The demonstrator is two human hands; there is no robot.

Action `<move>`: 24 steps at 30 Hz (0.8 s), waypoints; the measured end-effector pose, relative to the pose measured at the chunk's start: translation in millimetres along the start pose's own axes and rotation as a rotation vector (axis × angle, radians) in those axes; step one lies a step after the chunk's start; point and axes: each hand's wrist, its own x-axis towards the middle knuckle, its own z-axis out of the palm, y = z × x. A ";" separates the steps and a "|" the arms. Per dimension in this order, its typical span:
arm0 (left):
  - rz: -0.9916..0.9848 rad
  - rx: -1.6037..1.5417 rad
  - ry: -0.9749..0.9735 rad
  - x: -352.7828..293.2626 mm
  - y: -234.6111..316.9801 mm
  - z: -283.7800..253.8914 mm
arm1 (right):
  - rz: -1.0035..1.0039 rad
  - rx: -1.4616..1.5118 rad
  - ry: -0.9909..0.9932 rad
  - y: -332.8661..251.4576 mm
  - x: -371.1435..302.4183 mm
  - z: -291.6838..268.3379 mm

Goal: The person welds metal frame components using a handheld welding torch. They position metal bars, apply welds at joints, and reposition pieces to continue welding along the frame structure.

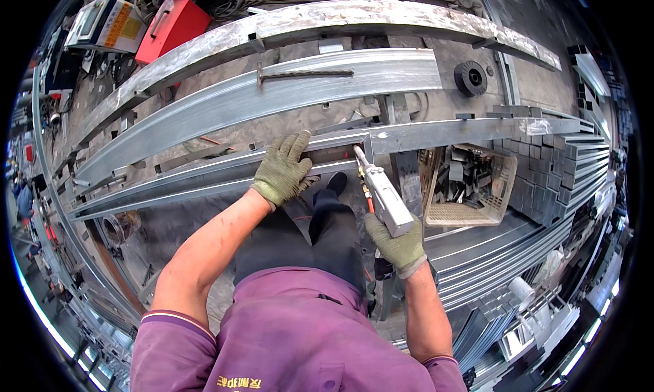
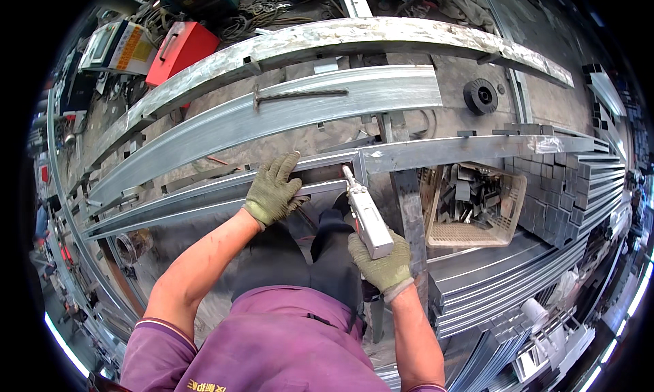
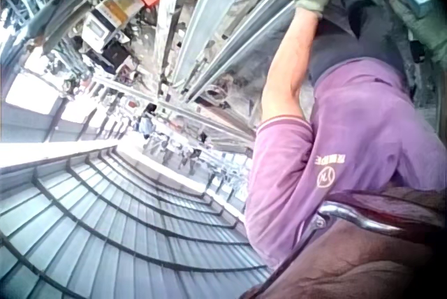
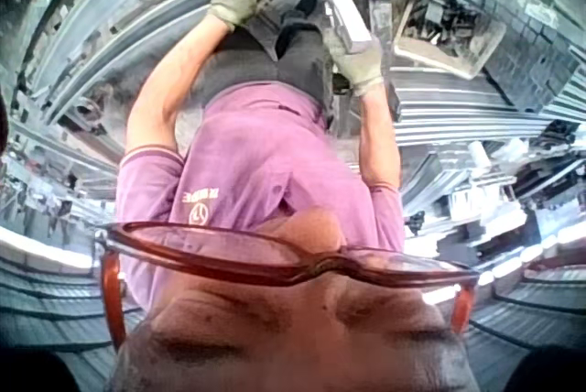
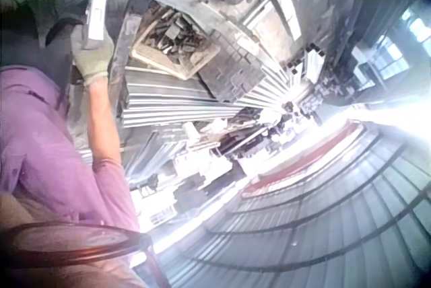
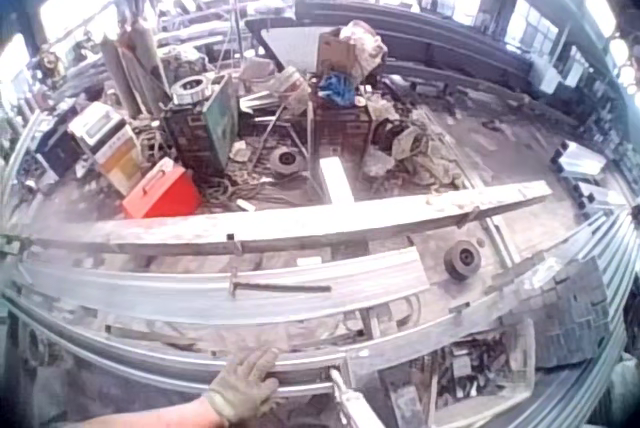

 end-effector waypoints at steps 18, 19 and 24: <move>0.008 -0.015 0.083 -4.6 1.3 6.6 | -0.270 -0.348 -0.346 -5.7 31.9 -146.4; 0.005 -0.016 0.083 -6.1 1.5 8.2 | -0.304 -0.390 -0.382 -4.8 36.8 -146.9; 0.005 -0.004 0.102 -5.8 2.4 7.5 | -0.423 -0.484 -0.484 -5.4 54.4 -149.8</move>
